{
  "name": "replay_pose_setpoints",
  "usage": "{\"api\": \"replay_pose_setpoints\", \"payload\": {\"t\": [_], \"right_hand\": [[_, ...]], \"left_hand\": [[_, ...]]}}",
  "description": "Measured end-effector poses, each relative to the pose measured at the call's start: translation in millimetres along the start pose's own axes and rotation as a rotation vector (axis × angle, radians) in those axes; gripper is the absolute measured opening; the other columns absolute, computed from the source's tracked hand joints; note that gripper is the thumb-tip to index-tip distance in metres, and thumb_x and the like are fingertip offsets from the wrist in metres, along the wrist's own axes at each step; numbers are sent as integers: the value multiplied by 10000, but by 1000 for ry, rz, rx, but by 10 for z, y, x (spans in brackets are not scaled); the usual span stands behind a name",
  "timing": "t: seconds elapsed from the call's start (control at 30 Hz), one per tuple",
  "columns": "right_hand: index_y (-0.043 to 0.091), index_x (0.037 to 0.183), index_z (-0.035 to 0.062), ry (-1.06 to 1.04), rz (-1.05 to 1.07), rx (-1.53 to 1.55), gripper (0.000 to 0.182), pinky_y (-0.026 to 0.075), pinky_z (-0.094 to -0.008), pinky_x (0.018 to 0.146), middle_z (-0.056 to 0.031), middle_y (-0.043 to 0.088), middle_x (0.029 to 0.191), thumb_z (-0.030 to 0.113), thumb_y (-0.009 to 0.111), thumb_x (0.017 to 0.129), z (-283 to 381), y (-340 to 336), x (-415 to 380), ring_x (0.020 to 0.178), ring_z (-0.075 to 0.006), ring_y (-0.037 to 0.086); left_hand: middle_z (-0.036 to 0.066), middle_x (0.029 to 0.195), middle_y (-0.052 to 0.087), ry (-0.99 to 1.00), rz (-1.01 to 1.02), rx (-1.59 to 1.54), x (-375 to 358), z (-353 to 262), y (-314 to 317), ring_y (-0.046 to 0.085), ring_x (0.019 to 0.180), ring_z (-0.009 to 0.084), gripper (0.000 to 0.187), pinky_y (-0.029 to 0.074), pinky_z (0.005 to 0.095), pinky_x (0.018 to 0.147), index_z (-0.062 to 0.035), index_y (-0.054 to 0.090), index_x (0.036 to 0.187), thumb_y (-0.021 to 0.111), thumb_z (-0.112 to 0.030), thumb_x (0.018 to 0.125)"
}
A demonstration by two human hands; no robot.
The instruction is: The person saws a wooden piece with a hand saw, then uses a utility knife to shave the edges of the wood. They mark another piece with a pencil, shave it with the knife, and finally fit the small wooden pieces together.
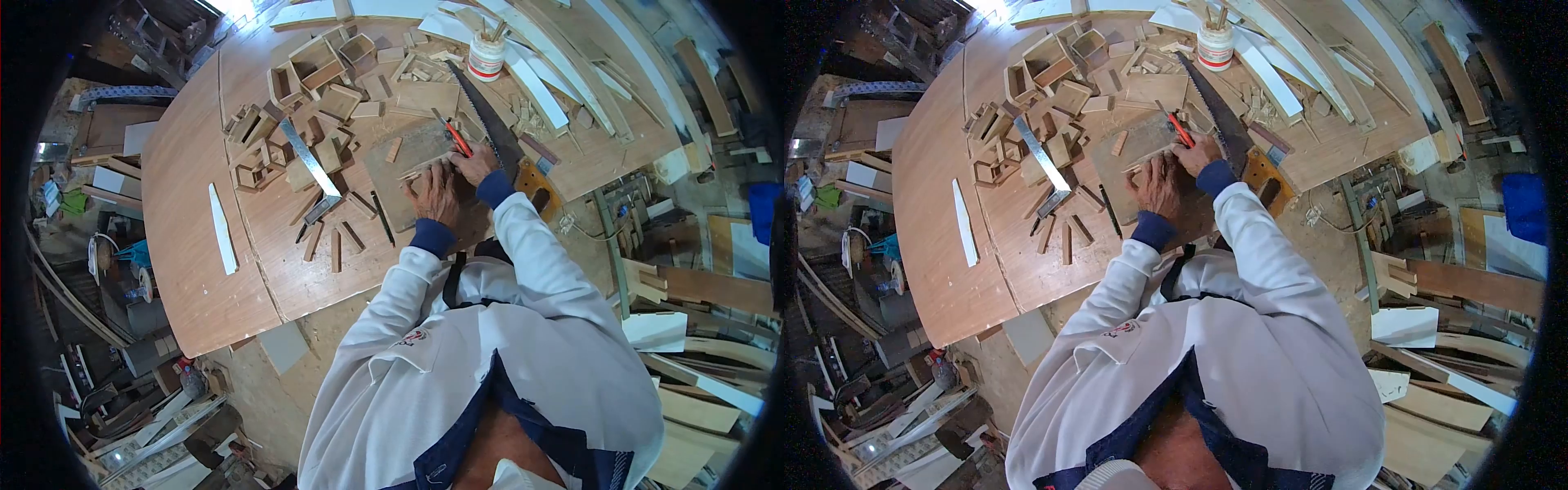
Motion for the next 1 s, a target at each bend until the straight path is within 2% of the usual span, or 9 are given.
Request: {"api": "replay_pose_setpoints", "payload": {"t": [0.1, 0.17, 0.3, 0.7, 0.77, 0.8, 0.87, 0.93, 1.0], "right_hand": [[636, 936, 28, 82, 26, 87, 373, 473, -434, 795, -253, 626, 900, 359, 607, 767, -12, -138, -45, 830, -407, 596], [621, 940, 35, 204, -177, -75, 348, 463, -441, 770, -255, 614, 906, 343, 576, 784, -141, -142, -58, 864, -412, 587], [598, 966, 19, 238, -75, -270, 344, 458, -460, 800, -259, 614, 919, 309, 548, 788, -151, -182, -53, 895, -427, 577], [635, 882, 21, -3, 117, -611, 276, 485, -445, 782, -241, 633, 869, 265, 568, 772, 31, -268, 39, 838, -396, 609], [650, 863, 63, -341, -224, -323, 219, 491, -453, 757, -227, 638, 852, 244, 577, 764, 364, -340, 9, 815, -384, 616], [650, 863, 63, -344, -216, -323, 219, 491, -453, 757, -227, 638, 852, 244, 577, 764, 573, -336, -36, 815, -384, 616], [657, 849, 104, -232, 187, -329, 170, 502, -448, 733, -202, 645, 843, 232, 590, 760, 1041, -172, -151, 792, -374, 619], [656, 742, 62, -398, 255, -398, 207, 505, -438, 651, -147, 652, 722, 264, 610, 752, 1366, 113, -411, 680, -356, 627], [657, 810, 54, -475, 561, -614, 181, 499, -445, 688, -162, 660, 817, 217, 613, 744, 1414, 584, -542, 765, -357, 634]], "left_hand": [[62, 1274, 447, -30, 65, -30, 19, -45, -73, 399, 1191, 223, 526, 187, 595, 966, -93, 470, 1276, 524, -188, 761], [69, 1265, 440, -40, 125, -50, 25, -75, -184, 395, 1183, 240, 530, 225, 595, 943, -85, 468, 1276, 521, -184, 758], [82, 1263, 435, -51, 138, -105, 54, -111, -261, 400, 1166, 262, 532, 269, 595, 910, -68, 467, 1273, 521, -186, 757], [132, 1282, 438, -35, 21, -48, -41, -150, -19, 396, 1203, 323, 491, 381, 469, 876, -32, 483, 1256, 502, -191, 791], [134, 1306, 430, -52, -56, -49, -73, -153, 42, 388, 1212, 325, 463, 360, 479, 899, -58, 484, 1265, 467, -215, 830], [134, 1306, 430, -60, -53, -48, -83, -140, 40, 388, 1212, 325, 463, 360, 479, 899, -58, 484, 1265, 467, -215, 830], [138, 1354, 409, -39, 630, -137, -68, -99, 86, 345, 1263, 314, 463, 303, 497, 979, -65, 465, 1285, 430, -251, 862], [156, 1353, 403, -61, 514, -132, -67, -129, 92, 340, 1267, 328, 470, 293, 505, 991, -43, 457, 1283, 431, -240, 857], [191, 1351, 392, -83, 288, -128, -64, -189, 110, 331, 1273, 357, 486, 272, 522, 1014, 2, 442, 1280, 433, -217, 846]]}}
Point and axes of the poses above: each hand's wrist, its own x-axis towards the middle knuckle, its own y-axis out of the palm, z = x × y, the point moved 1 cm from there along x, towards the middle knuckle
